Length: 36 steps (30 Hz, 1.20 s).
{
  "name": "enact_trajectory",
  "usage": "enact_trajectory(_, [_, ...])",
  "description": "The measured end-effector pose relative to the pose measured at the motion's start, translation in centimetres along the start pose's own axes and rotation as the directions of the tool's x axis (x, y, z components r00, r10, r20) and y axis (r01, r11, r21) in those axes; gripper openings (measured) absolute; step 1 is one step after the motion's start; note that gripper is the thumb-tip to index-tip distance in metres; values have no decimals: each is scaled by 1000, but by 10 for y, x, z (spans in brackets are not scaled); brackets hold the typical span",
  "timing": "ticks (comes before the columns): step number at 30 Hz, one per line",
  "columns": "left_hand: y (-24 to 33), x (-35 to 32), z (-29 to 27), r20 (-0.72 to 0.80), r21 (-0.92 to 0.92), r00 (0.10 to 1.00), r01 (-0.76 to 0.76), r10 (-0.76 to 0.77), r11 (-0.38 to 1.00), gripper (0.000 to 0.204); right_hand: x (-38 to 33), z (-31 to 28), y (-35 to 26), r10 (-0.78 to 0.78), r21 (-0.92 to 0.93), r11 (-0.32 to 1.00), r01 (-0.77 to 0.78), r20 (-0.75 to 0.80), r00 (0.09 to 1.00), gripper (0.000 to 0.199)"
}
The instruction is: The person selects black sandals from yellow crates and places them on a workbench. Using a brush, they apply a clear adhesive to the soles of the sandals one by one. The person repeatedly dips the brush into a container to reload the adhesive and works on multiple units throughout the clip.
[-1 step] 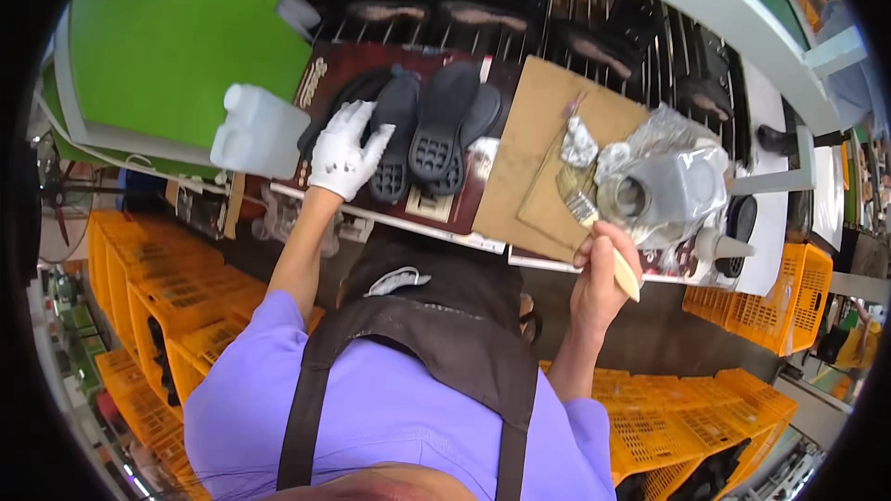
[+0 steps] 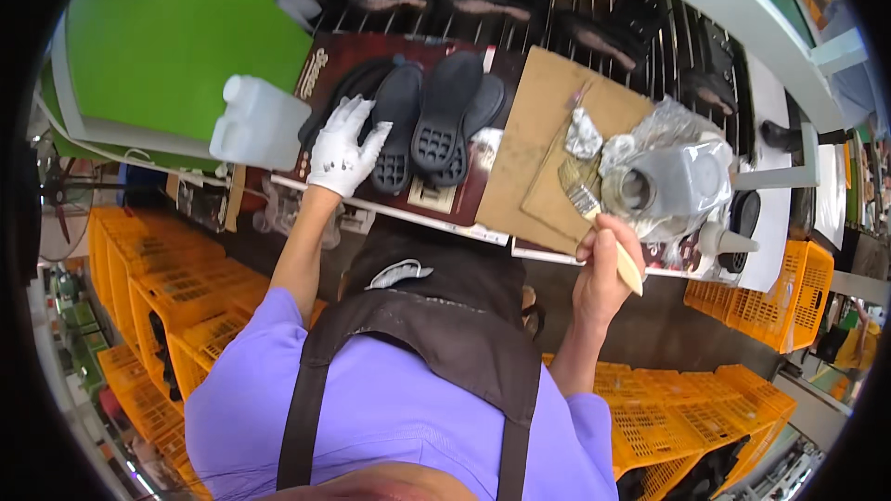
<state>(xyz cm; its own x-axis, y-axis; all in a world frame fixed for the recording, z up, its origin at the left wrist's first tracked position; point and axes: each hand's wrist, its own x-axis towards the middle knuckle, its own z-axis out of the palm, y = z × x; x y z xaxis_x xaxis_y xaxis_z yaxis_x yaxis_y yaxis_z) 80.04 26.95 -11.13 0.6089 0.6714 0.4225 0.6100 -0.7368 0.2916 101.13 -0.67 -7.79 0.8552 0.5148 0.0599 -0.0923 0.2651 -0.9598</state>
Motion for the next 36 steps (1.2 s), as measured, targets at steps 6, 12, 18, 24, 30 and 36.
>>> enact_trajectory(6, [28,-28,5,-143,-53,986,-92,83,994,57,-11,4,2,58,16,998,-58,23,998,21])
enact_trajectory(12, [78,2,11,274,-9,962,-20,22,1000,85,-9,-1,-5,-7,-180,984,13,32,999,18])
enact_trajectory(18, [70,10,-2,111,-448,984,177,-142,876,67,14,-47,-29,-97,-603,797,33,-73,993,17])
enact_trajectory(24, [68,-8,-2,-115,-859,989,-52,-92,509,70,49,-71,-16,-208,-780,592,202,93,974,13])
enact_trajectory(30, [82,-23,12,402,-908,901,370,-165,-195,39,73,-70,16,-247,-890,355,286,206,947,17])
enact_trajectory(36, [107,-9,9,617,-747,776,629,129,-213,42,74,-72,3,11,-513,851,-112,-196,981,24])
